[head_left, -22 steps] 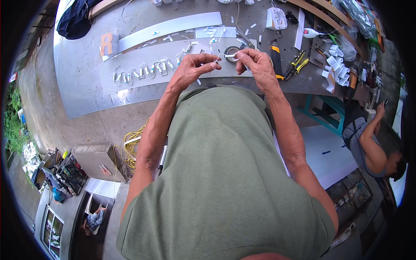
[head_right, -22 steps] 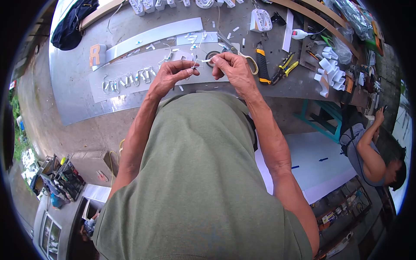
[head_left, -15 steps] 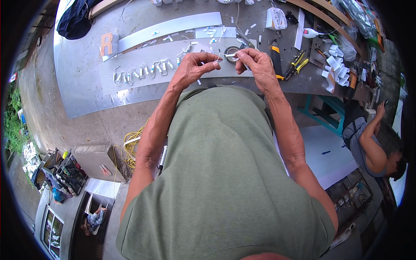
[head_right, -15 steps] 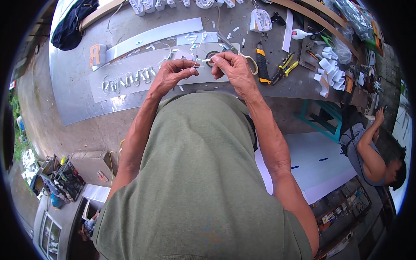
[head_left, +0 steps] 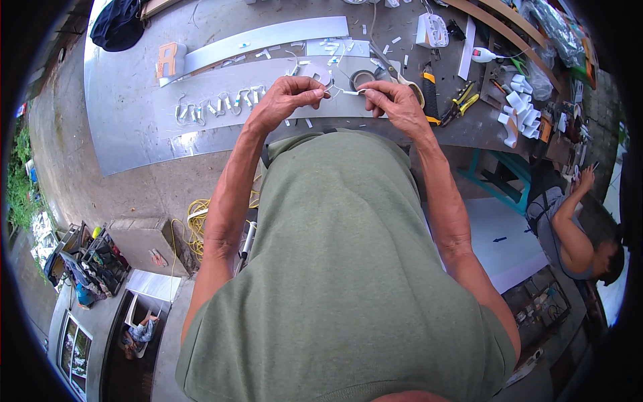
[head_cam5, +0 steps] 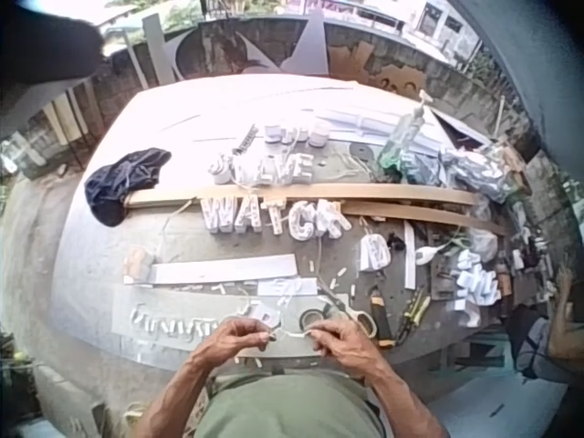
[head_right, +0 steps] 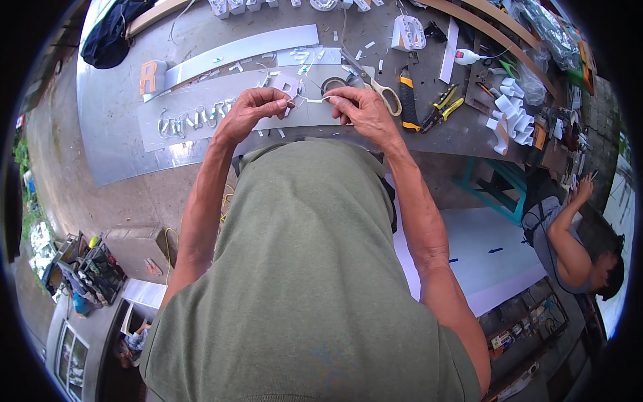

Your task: Assembling small sign letters and components on a workbench.

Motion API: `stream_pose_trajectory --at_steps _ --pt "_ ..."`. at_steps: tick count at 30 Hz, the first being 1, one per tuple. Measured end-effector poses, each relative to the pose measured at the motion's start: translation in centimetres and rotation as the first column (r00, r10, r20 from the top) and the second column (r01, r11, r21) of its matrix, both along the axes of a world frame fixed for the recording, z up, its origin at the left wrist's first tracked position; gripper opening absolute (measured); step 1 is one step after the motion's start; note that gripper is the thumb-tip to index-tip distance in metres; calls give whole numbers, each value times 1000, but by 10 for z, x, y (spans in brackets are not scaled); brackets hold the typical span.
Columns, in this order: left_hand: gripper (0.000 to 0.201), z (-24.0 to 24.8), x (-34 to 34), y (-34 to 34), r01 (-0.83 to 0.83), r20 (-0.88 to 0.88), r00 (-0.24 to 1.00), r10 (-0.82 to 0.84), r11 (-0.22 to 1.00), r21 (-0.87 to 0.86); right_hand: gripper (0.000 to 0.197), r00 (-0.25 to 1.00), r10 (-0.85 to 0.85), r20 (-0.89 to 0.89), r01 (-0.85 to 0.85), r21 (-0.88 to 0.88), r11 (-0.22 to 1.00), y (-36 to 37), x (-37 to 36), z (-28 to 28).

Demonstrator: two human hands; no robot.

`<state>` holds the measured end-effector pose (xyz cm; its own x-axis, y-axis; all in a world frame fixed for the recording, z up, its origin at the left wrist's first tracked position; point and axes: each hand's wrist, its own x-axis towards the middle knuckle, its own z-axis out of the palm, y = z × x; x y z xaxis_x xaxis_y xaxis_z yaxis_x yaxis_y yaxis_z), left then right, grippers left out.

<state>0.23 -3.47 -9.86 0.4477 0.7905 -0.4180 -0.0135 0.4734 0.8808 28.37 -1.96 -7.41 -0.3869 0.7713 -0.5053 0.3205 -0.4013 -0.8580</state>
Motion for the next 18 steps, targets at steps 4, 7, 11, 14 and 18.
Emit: stream_pose_trajectory --at_steps 4,7,11,14,18 --pt "34 3 -4 1 41 -35 999 -41 999 -22 24 989 -85 -117 65 -165 984 0 0 5" --pt "34 1 -3 1 52 -67 996 -53 999 -11 24 983 -112 -148 82 -189 978 2 1 5" --pt "36 -3 -2 -1 56 -46 997 -57 998 -13 24 974 -158 -164 116 -238 964 2 1 6" --pt "37 5 0 3 66 -56 996 -67 998 -14 25 961 -191 -200 137 -255 957 1 1 5" --pt "38 10 1 6 80 -107 991 -83 996 -30 25 943 -212 -256 136 -283 949 2 1 7"
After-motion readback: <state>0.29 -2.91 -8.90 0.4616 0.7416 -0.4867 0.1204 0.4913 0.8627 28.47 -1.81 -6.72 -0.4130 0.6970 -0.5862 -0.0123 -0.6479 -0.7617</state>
